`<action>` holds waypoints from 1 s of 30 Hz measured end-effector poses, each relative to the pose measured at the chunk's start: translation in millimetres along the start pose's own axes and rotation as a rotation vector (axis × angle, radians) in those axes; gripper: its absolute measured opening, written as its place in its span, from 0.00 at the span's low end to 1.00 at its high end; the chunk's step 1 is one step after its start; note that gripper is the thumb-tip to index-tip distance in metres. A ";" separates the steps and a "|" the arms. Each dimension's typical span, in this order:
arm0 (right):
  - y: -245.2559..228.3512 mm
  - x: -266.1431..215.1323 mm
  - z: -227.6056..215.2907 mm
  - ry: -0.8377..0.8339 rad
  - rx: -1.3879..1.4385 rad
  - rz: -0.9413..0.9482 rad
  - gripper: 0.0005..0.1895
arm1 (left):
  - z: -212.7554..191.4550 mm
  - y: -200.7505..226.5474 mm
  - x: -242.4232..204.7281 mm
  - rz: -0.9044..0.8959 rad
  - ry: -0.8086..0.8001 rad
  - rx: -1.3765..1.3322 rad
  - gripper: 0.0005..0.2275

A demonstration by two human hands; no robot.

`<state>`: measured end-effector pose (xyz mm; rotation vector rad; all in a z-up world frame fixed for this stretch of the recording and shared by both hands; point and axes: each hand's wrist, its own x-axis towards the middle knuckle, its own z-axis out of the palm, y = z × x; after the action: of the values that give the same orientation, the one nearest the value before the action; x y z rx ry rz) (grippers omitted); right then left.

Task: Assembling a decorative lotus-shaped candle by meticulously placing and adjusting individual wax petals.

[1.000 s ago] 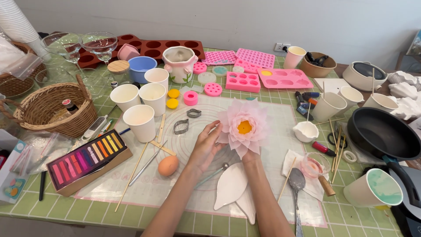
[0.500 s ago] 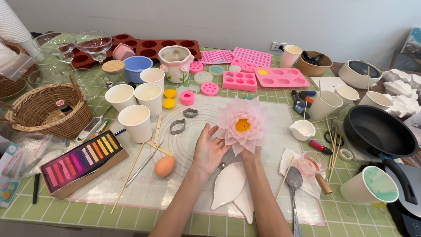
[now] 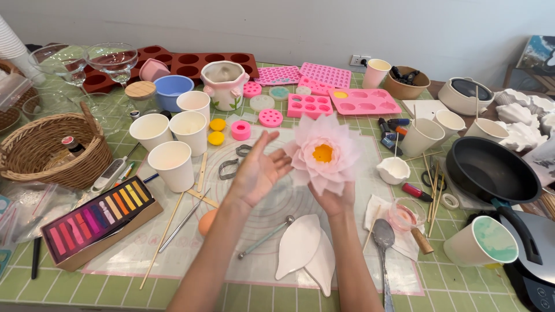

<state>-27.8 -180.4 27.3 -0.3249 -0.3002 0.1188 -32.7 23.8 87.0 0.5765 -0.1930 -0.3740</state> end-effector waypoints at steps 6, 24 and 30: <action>4.7 -0.2 -28.3 -0.056 0.359 0.017 0.24 | -6.7 -0.5 4.7 0.112 0.048 0.316 0.26; 15.4 6.9 -45.8 -0.022 0.097 -0.010 0.28 | -46.6 -59.3 -5.2 0.076 0.180 -0.017 0.20; 14.8 2.2 -23.2 -0.041 0.122 0.055 0.28 | -58.9 -38.6 2.7 0.019 0.072 -0.105 0.19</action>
<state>-19.5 -173.0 2.0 -0.2096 -0.3232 0.1977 -24.8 21.9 17.0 0.4837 -0.1091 -0.3422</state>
